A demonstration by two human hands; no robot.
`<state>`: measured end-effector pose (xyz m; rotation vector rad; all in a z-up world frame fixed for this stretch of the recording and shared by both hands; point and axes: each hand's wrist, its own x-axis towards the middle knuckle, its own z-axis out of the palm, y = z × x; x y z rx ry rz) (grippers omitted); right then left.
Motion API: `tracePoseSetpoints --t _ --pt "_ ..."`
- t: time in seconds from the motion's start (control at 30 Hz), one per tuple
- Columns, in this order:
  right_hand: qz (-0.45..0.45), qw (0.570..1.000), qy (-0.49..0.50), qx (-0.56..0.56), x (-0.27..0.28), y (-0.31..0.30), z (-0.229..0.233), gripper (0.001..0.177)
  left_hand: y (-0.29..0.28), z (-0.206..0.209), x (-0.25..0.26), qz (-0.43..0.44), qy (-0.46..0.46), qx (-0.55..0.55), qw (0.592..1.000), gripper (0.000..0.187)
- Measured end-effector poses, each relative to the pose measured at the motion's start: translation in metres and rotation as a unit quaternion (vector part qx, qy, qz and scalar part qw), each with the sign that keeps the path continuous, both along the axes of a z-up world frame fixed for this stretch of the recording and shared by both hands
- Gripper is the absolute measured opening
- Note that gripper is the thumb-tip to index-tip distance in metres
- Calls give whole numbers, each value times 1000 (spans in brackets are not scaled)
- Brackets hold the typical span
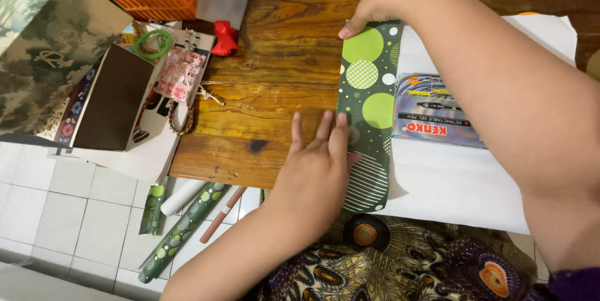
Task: The person wraps a small rectangular box with patterned green wrapping paper. They measure and cut the paper with scissors, fold the paper around the box, and secure the seams with clear adhesive tape.
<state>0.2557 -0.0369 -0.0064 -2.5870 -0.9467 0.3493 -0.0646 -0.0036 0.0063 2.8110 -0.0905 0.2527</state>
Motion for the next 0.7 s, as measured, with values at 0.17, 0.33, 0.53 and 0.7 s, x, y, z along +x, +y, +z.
tracePoseSetpoints --t 0.17,0.33,0.53,0.7 --pt "6 999 29 -23 5 2 -5 107 2 16 -33 -58 32 22 998 51" --pt "6 999 32 -29 5 4 -6 109 9 23 -47 -93 97 -7 991 56" --pt "-23 998 48 -38 4 3 -5 106 21 28 -54 -145 141 11 979 58" --pt "-34 997 57 -45 5 6 -7 102 30 31 -58 -164 160 28 973 57"
